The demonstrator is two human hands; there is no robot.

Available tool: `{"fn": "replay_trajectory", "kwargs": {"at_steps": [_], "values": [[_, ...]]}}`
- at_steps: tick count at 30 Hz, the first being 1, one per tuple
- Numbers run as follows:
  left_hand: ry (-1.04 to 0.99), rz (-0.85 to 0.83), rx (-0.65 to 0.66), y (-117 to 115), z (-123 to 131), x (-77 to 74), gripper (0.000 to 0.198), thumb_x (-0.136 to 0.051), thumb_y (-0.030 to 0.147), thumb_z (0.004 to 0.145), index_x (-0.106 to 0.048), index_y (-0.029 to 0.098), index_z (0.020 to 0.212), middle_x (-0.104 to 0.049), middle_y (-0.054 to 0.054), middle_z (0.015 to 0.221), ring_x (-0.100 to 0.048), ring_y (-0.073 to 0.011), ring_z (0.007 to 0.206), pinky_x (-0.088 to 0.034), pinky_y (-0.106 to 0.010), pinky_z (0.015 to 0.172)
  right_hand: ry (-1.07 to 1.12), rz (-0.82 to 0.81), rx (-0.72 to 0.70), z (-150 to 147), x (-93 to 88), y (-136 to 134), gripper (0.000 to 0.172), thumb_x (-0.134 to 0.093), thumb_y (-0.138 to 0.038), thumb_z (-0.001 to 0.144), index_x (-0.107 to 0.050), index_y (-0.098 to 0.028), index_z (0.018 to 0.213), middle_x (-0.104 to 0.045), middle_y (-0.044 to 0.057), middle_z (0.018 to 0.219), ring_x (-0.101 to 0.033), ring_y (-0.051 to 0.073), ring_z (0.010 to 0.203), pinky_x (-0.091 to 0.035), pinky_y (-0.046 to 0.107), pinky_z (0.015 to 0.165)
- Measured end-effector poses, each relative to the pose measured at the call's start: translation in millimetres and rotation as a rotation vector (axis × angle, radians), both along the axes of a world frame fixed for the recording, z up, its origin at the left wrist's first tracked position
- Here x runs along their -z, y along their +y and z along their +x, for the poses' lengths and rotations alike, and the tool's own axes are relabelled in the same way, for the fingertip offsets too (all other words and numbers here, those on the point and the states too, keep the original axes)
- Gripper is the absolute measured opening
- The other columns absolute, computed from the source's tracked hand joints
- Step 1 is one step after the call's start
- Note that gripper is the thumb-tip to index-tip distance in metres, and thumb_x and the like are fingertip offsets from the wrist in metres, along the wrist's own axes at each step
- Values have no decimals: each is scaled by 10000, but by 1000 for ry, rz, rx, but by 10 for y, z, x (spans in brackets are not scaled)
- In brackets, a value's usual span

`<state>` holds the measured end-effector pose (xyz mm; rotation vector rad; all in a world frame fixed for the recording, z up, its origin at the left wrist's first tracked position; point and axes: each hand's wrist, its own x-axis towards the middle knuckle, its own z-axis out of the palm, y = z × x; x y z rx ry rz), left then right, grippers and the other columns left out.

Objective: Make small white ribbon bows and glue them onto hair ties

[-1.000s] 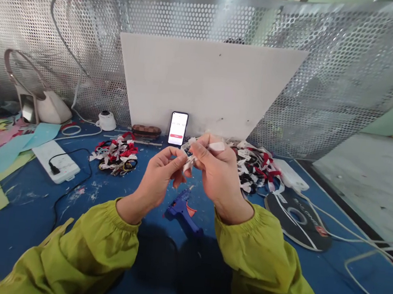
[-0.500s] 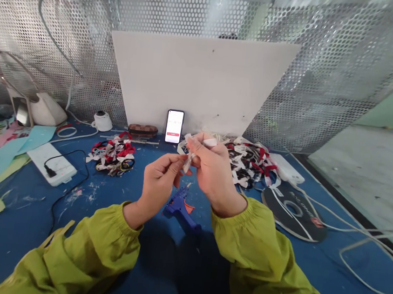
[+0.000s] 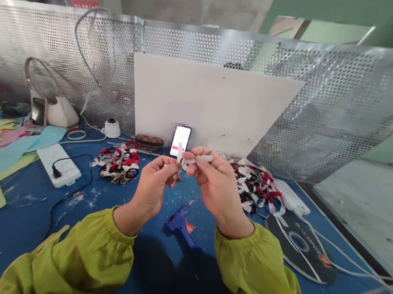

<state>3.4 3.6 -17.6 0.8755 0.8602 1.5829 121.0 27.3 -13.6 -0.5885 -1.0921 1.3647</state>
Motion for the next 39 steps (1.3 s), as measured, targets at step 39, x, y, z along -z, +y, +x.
{"fn": "replay_trajectory", "kwargs": {"at_steps": [39], "values": [[824,199,-191,23,-138,53,170,-589,286,739,-666,142,690,-491,44,513,-360,-66,464,-274,-198,443,-899,869,619,35,72,-67,94,-574,-176,882,-653,-226,872,-723,23,801,-664,179,758,-476,321,715]]}}
